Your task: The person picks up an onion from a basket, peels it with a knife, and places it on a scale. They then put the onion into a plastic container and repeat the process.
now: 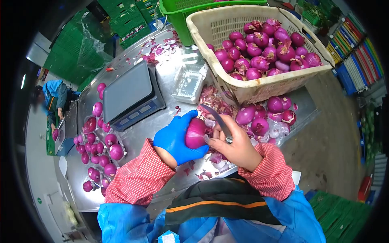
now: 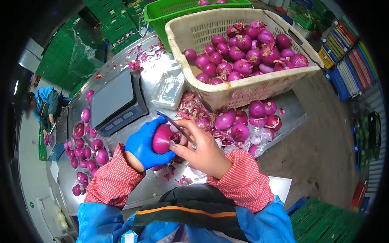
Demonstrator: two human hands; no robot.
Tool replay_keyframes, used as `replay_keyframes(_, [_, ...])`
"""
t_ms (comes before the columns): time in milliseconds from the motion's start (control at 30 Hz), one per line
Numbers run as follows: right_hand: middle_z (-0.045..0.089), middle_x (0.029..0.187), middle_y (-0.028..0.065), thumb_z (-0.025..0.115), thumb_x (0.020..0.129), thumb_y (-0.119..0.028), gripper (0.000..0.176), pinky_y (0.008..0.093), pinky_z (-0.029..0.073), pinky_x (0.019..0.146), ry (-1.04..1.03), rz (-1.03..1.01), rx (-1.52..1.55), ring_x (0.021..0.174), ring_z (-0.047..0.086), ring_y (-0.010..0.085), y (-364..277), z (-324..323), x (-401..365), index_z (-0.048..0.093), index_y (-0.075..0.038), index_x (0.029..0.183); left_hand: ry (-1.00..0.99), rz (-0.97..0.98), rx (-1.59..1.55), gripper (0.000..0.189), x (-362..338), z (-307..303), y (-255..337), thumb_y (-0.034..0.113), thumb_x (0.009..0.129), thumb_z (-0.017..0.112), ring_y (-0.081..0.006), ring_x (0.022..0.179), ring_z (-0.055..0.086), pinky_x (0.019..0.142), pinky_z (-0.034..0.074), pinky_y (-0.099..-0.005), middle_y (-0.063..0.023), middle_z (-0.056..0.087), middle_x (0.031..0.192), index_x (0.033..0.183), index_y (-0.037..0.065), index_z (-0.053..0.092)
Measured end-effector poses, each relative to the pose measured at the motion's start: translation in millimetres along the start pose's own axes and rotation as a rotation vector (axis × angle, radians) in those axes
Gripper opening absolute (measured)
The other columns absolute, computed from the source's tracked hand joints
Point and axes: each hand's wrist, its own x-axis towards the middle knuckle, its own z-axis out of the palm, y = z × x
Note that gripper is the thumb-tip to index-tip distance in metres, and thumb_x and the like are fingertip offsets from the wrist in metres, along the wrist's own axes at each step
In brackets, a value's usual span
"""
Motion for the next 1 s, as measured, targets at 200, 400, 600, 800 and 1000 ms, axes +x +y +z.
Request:
replay_keyframes(200, [0.064,0.078,0.0107,0.069,0.086,-0.014,0.018,0.0347,0.05,0.066,-0.028,-0.094,-0.037,0.07,0.064,0.0212,14.1,9.6,-1.9,0.061,0.0,0.095,0.019,-0.021,0.149,0.087,9.8,11.4,4.6,0.041,0.068,0.079,-0.0383,0.101,0.064,0.086,0.053,-0.0421,-0.0216,0.062,0.112,0.139,0.004,0.045])
replay_keyframes(400, [0.061,0.078,0.0108,0.064,0.093,-0.018,0.021,0.0317,0.049,0.069,-0.094,0.266,0.314,0.072,0.062,0.0214,27.7,-13.6,-13.1,0.061,0.002,0.098,-0.042,-0.101,-0.222,0.088,19.4,22.1,-28.9,0.04,0.07,0.081,-0.0362,0.109,0.064,0.093,0.052,-0.0409,-0.022,0.059,0.124,0.142,0.007,0.041])
replay_keyframes(600, [0.064,0.081,0.0144,0.06,0.098,-0.029,0.037,0.0317,0.049,0.062,0.062,0.167,0.129,0.069,0.062,0.0188,54.9,-24.7,-5.3,0.057,0.005,0.112,-0.112,-0.018,-0.861,0.096,18.6,46.0,-42.4,0.023,0.07,0.084,-0.0259,0.134,0.046,0.111,0.036,-0.038,-0.015,0.045,0.145,0.148,0.004,0.032])
replay_keyframes(800, [0.066,0.081,0.0098,0.063,0.097,-0.036,0.055,0.0259,0.047,0.06,0.109,0.214,0.388,0.064,0.059,0.0127,60.7,-6.9,-3.1,0.05,0.009,0.127,-0.033,0.058,-0.892,0.108,11.5,72.0,-30.8,0.019,0.07,0.084,-0.0286,0.139,0.038,0.115,0.031,-0.0406,-0.0156,0.036,0.151,0.155,0.007,0.018])
replay_keyframes(1000, [0.064,0.088,0.0133,0.068,0.088,-0.019,0.038,0.037,0.052,0.068,0.098,-0.092,-0.193,0.077,0.067,0.0277,52.9,-10.5,-9.1,0.06,-0.001,0.121,-0.153,-0.46,-1.458,0.08,-4.7,74.6,-39.0,0.026,0.08,0.077,-0.0257,0.113,0.061,0.073,0.062,-0.0364,-0.0113,0.052,0.133,0.146,0.01,0.033])
